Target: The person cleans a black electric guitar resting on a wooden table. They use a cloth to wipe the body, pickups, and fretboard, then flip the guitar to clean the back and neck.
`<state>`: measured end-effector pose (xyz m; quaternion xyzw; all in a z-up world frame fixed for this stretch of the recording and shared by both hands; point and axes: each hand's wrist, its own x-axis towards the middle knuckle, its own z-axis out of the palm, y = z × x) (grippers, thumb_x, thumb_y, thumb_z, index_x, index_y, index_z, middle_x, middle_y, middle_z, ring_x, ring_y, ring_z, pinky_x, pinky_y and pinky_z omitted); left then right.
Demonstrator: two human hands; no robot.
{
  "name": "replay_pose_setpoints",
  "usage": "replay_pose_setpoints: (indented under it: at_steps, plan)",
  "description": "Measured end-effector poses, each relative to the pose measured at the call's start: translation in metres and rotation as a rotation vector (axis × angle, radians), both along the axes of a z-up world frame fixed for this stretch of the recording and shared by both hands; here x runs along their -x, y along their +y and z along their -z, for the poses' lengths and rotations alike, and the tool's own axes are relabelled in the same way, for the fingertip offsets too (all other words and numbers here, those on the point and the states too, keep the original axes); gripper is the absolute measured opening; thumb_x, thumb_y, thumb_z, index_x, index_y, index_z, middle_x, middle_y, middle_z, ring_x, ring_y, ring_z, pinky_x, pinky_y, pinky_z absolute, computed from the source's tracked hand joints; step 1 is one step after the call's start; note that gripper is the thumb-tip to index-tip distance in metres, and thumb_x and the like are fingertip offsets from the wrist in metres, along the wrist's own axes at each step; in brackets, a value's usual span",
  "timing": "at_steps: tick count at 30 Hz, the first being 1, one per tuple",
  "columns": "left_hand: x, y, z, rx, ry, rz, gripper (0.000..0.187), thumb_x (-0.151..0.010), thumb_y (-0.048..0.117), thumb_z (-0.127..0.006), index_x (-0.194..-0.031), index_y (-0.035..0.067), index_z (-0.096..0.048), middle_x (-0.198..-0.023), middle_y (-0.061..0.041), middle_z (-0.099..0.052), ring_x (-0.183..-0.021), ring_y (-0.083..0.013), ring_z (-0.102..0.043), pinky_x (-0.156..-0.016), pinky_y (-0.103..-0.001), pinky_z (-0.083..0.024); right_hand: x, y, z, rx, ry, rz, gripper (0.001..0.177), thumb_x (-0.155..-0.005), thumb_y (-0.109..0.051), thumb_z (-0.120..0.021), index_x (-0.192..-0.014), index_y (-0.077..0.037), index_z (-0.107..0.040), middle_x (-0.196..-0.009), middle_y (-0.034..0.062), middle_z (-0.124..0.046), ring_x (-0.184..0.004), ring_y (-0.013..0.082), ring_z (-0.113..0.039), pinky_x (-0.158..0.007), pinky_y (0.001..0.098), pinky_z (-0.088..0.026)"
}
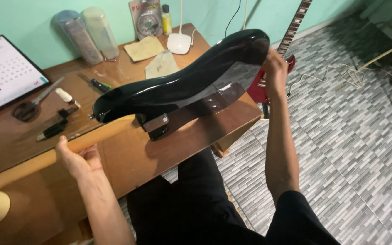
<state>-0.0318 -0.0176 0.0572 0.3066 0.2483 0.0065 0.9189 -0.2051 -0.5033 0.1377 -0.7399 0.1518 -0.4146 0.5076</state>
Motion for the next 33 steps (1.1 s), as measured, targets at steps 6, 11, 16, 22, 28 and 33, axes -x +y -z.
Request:
replay_pose_setpoints:
  at_steps: [6,11,16,22,28,33]
  plan:
    - [-0.003,-0.001,0.005,0.036,0.04,-0.049,0.037,-0.081,0.027,-0.071,-0.111,0.006,-0.069,-0.101,-0.009,-0.078,-0.089,-0.0232,-0.078,-0.072,-0.033,-0.064,-0.004,0.021,-0.045,0.315,-0.212,-0.184,0.034,-0.116,-0.031,-0.05,-0.133,-0.004,-0.062,-0.122,0.0088,-0.065,-0.113,0.0209,-0.062,-0.099,0.0354,-0.053]
    - [-0.028,0.006,0.046,0.029,0.111,-0.039,0.019,-0.077,0.027,-0.077,-0.089,0.02,-0.066,-0.076,0.001,-0.07,-0.06,-0.0126,-0.067,-0.042,-0.022,-0.044,-0.021,0.064,-0.073,1.183,-0.051,-0.03,0.028,-0.112,-0.001,-0.053,-0.132,0.014,-0.066,-0.136,0.0299,-0.066,-0.129,0.0503,-0.059,-0.112,0.056,-0.043]
    - [-0.022,0.007,0.048,0.093,0.068,-0.163,0.028,-0.075,0.022,-0.087,-0.092,0.016,-0.066,-0.079,-0.003,-0.071,-0.067,-0.0162,-0.071,-0.055,-0.032,-0.056,-0.055,0.15,-0.05,1.396,-0.046,-0.175,0.028,-0.096,-0.005,-0.064,-0.12,0.006,-0.073,-0.114,0.0263,-0.075,-0.11,0.0471,-0.07,-0.098,0.055,-0.05]
    - [-0.04,0.006,0.083,0.216,0.025,-0.12,0.035,-0.076,0.023,-0.093,-0.098,0.012,-0.069,-0.086,-0.007,-0.074,-0.079,-0.0196,-0.076,-0.074,-0.038,-0.068,-0.09,0.255,-0.032,1.334,-0.157,-0.216,0.048,-0.089,-0.008,-0.069,-0.132,0.011,-0.064,-0.128,0.0311,-0.067,-0.116,0.0451,-0.068,-0.098,0.0492,-0.05]
    - [-0.025,0.007,0.057,0.257,0.032,-0.101,0.033,-0.076,0.022,-0.092,-0.097,0.01,-0.069,-0.087,-0.007,-0.073,-0.081,-0.0189,-0.076,-0.076,-0.035,-0.068,-0.115,0.329,-0.025,1.455,-0.37,-0.207,0.028,-0.099,-0.01,-0.056,-0.122,-0.002,-0.07,-0.122,0.0186,-0.07,-0.113,0.0369,-0.069,-0.101,0.0468,-0.053]
    - [-0.031,0.01,0.07,0.255,0.06,-0.094,0.034,-0.076,0.022,-0.092,-0.097,0.008,-0.07,-0.085,-0.006,-0.073,-0.079,-0.0185,-0.077,-0.075,-0.034,-0.069,-0.102,0.286,-0.01,1.321,-0.532,-0.228,0.028,-0.096,-0.004,-0.055,-0.115,-0.002,-0.076,-0.119,0.0205,-0.073,-0.109,0.0415,-0.072,-0.094,0.0505,-0.055]
